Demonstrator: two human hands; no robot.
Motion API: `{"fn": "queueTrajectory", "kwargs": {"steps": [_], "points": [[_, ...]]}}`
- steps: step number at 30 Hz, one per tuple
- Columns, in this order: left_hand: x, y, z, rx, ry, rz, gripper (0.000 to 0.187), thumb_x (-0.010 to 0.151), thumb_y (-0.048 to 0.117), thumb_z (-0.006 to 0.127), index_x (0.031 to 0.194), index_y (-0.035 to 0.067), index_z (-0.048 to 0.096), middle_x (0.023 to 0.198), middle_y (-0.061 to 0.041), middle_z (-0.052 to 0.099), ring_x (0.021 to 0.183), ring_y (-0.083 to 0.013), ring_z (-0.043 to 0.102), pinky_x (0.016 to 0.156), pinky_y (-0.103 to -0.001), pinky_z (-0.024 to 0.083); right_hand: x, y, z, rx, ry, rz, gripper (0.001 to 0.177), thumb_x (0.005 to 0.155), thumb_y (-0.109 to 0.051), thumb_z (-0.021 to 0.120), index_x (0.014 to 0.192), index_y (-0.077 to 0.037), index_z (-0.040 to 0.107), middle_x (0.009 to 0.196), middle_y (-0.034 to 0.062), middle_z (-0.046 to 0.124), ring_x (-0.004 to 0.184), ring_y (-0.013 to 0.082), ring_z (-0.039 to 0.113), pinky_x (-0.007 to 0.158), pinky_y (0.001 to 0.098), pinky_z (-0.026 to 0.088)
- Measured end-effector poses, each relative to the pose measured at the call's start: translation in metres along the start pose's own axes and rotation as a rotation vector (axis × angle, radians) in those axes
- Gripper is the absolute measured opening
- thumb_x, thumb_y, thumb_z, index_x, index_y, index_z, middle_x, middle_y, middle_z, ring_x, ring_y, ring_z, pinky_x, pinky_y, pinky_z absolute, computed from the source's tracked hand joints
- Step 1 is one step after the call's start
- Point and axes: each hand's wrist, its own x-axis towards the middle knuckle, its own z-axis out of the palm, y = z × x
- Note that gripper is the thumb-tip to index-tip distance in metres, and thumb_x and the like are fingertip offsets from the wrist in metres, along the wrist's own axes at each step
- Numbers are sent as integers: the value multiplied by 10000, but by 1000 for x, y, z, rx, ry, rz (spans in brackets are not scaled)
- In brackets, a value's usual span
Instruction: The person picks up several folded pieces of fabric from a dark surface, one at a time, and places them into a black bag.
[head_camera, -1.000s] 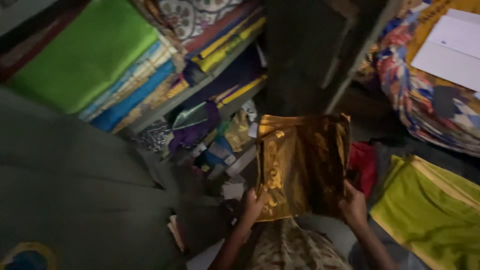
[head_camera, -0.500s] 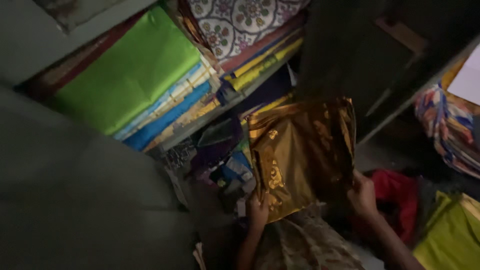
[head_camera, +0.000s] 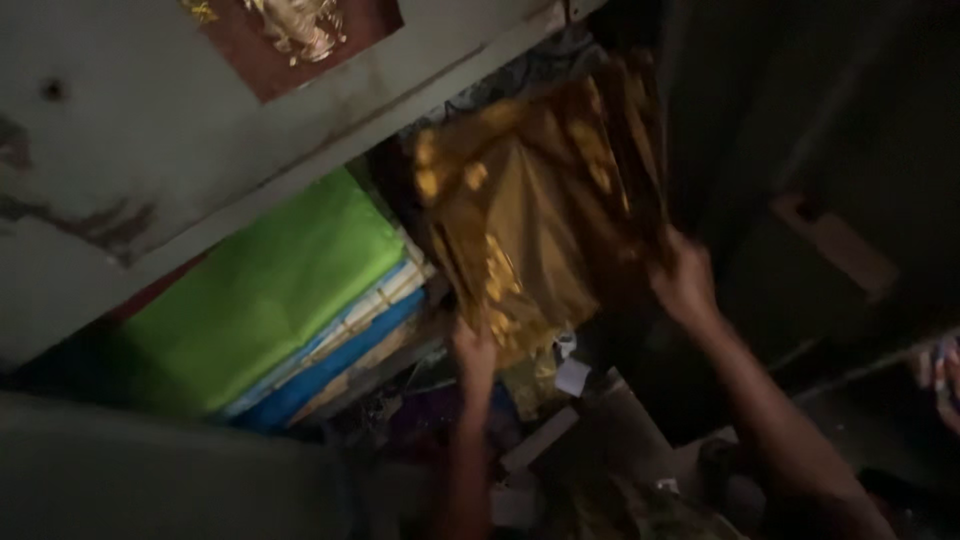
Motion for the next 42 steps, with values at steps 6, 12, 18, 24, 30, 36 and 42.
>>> {"fn": "queueTrajectory", "kwargs": {"steps": [6, 12, 18, 24, 30, 36, 42], "points": [[173, 105, 12, 284, 84, -8, 361, 1133, 321, 549, 1340, 41, 639, 997, -210, 723, 889, -356, 658, 910, -553, 441, 213, 73, 56, 574, -54, 65, 545, 1023, -8, 567, 1562, 26, 493, 1507, 207, 590, 1292, 363, 552, 1073, 418, 499], [256, 106, 44, 686, 116, -201, 621, 1031, 396, 534, 1578, 132, 407, 1399, -251, 559, 1258, -416, 512, 1074, -525, 381, 312, 54, 75, 11, 271, -323, 589, 951, -2, 503, 1539, 24, 465, 1432, 269, 579, 1245, 426, 517, 1038, 588, 446], [259, 70, 88, 1090, -151, -47, 622, 1075, 503, 320, 1616, 201, 273, 1678, -138, 229, 1539, -382, 181, 1227, -565, 106, 278, 13, 123, -286, 159, -325, 494, 1054, -263, 478, 1486, -30, 528, 1422, 264, 596, 1279, 471, 516, 1107, 616, 365], [257, 94, 83, 1182, -308, -187, 623, 1088, 512, 194, 1657, 260, 178, 1718, -56, 156, 1574, -296, 159, 1283, -536, 19, 293, 28, 150, -280, -222, 36, 515, 1136, -448, 410, 1471, -89, 569, 1414, 247, 597, 1295, 503, 517, 1160, 660, 348], [257, 98, 82, 1071, -303, -192, 621, 1076, 480, 200, 1648, 246, 143, 1723, -49, 89, 1578, -278, 89, 1252, -531, -19, 291, 49, 155, -555, 15, -290, 430, 1059, -343, 535, 1362, -49, 621, 1412, 266, 588, 1390, 494, 452, 1189, 669, 261], [209, 104, 74, 959, -354, -7, 617, 1061, 441, 387, 1610, 184, 275, 1704, -153, 73, 1562, -390, 92, 1245, -562, 52, 249, -26, 121, -379, 67, -363, 364, 1022, -224, 587, 1334, -43, 637, 1405, 252, 600, 1382, 462, 495, 1165, 592, 359], [5, 51, 82, 408, -445, 88, 417, 963, 92, 604, 1373, 14, 612, 1281, -232, 609, 1154, -415, 584, 999, -479, 515, 1, -38, 115, 74, 7, -261, 288, 989, -124, 651, 1247, 0, 674, 1300, 235, 669, 1204, 412, 645, 990, 459, 533]]}}
